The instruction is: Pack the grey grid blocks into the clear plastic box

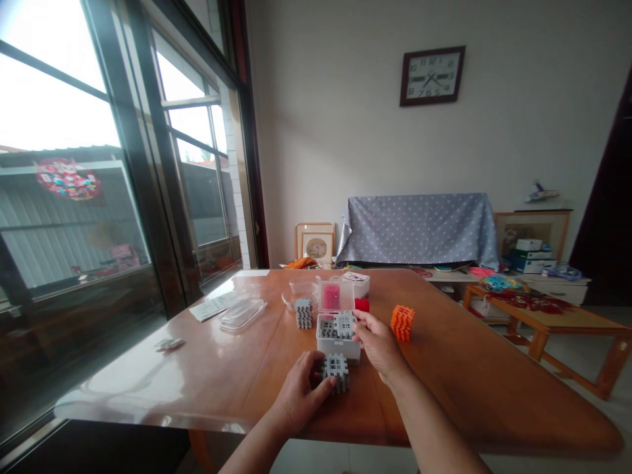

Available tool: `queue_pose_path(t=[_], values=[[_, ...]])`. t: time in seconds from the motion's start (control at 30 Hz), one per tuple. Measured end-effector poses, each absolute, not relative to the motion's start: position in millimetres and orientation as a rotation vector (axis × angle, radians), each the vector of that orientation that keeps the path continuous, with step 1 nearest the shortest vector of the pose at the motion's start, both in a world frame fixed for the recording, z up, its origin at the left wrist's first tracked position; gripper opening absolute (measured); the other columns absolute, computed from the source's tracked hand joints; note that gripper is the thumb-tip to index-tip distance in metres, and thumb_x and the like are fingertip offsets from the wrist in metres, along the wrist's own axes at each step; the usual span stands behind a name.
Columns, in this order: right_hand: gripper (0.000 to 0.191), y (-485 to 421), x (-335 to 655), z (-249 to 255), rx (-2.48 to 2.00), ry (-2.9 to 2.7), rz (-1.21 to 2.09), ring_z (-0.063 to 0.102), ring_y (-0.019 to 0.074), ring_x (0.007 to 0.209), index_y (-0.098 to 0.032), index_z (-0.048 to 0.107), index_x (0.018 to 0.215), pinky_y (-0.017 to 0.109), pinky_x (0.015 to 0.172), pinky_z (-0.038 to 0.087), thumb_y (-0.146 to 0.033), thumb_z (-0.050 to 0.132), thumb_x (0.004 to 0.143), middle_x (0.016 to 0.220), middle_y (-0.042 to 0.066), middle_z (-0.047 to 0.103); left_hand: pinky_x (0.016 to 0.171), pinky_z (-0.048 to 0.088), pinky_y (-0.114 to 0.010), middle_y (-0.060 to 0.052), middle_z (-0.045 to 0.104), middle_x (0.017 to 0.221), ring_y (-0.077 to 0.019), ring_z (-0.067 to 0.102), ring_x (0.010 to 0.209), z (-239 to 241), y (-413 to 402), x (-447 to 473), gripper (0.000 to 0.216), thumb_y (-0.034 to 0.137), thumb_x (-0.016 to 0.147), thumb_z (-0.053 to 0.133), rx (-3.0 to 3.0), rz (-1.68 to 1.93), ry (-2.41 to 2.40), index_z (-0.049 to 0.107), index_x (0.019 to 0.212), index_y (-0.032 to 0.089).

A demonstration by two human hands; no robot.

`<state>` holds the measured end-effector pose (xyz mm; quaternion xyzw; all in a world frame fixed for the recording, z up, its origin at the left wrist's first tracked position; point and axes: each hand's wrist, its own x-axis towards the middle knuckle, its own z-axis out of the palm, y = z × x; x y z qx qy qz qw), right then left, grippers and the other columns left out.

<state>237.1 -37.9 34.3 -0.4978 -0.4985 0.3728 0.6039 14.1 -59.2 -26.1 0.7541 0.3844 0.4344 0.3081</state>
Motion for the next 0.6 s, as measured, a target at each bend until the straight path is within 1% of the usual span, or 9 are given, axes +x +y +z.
queue_pose_path(t=[0.1, 0.2, 0.3, 0.37, 0.5, 0.6], values=[[0.053, -31, 232, 32, -1.157, -1.184, 0.855, 0.063, 0.0177, 0.075, -0.018, 0.065, 0.126, 0.027, 0.061, 0.043, -0.047, 0.067, 0.081, 0.094, 0.005, 0.071, 0.085, 0.056, -0.038, -0.010, 0.066, 0.114, -0.0230, 0.066, 0.094, -27, -59, 14, 0.046, 0.044, 0.086, 0.072, 1.980, 1.159, 1.010, 0.058, 0.123, 0.022], [0.048, -27, 229, 31, -1.128, -1.169, 0.843, 0.064, 0.0175, 0.074, -0.018, 0.064, 0.119, 0.029, 0.067, 0.047, -0.047, 0.068, 0.081, 0.099, 0.006, 0.071, 0.089, 0.055, -0.037, -0.011, 0.064, 0.118, -0.0226, 0.067, 0.100, -29, -60, 15, 0.045, 0.044, 0.090, 0.068, 1.953, 1.192, 0.987, 0.056, 0.126, 0.022], [0.035, -25, 229, 32, -1.098, -1.212, 0.810, 0.064, 0.0181, 0.077, -0.019, 0.063, 0.106, 0.030, 0.073, 0.050, -0.043, 0.068, 0.082, 0.096, 0.005, 0.070, 0.093, 0.054, -0.038, -0.010, 0.065, 0.116, -0.0231, 0.066, 0.106, -33, -58, 14, 0.038, 0.043, 0.094, 0.063, 1.944, 1.262, 0.994, 0.056, 0.126, 0.023], [0.028, -23, 231, 33, -1.082, -1.294, 0.798, 0.063, 0.0188, 0.080, -0.020, 0.062, 0.100, 0.030, 0.073, 0.050, -0.042, 0.067, 0.083, 0.092, 0.003, 0.070, 0.093, 0.053, -0.039, -0.009, 0.066, 0.113, -0.0228, 0.066, 0.105, -36, -54, 14, 0.032, 0.042, 0.096, 0.060, 1.917, 1.333, 1.034, 0.057, 0.122, 0.022], [0.022, -15, 233, 32, -1.092, -1.481, 0.766, 0.061, 0.0183, 0.078, -0.020, 0.062, 0.093, 0.029, 0.073, 0.047, -0.038, 0.067, 0.081, 0.085, 0.001, 0.069, 0.094, 0.051, -0.041, -0.009, 0.068, 0.114, -0.0236, 0.065, 0.107, -35, -38, 10, 0.027, 0.039, 0.098, 0.056, 1.898, 1.499, 1.159, 0.057, 0.119, 0.022], [0.018, -9, 234, 31, -1.114, -1.572, 0.726, 0.061, 0.0182, 0.078, -0.021, 0.062, 0.089, 0.029, 0.074, 0.046, -0.036, 0.066, 0.080, 0.083, 0.000, 0.069, 0.096, 0.049, -0.043, -0.009, 0.067, 0.118, -0.0251, 0.063, 0.112, -18, -23, 7, 0.027, 0.035, 0.097, 0.056, 1.983, 1.552, 1.184, 0.058, 0.121, 0.023]])
